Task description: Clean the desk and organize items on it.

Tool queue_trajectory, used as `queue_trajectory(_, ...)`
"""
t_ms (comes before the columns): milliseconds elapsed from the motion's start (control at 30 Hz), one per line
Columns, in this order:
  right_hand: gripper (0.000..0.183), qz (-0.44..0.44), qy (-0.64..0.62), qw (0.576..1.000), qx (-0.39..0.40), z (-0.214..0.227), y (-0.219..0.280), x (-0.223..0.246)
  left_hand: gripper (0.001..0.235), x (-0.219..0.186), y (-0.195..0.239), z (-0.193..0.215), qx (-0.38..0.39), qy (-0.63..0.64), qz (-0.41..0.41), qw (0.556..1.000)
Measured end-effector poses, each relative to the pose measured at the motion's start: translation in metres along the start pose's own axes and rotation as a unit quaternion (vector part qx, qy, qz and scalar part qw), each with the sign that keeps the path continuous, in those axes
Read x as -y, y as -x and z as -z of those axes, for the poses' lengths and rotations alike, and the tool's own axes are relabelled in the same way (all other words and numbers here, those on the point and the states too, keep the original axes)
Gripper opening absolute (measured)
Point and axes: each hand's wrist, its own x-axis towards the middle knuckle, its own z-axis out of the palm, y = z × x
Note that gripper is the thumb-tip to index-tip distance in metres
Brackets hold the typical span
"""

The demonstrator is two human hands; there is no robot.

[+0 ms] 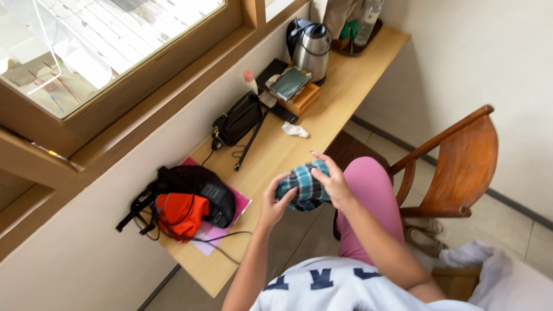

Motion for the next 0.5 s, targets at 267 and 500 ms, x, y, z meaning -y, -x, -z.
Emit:
queue_trajectory(267,0.064,0.064,0.122,0.986,0.089,0.024,-0.04,-0.008,0.026,0.008,-0.051,-0.01,-0.112,-0.115,0.049,0.986)
queue_trajectory(500,0.117,0.2,0.502,0.841,0.022,0.057,-0.083,0.048,0.051,0.026,-0.127,-0.058,-0.001,-0.179,0.042,0.983)
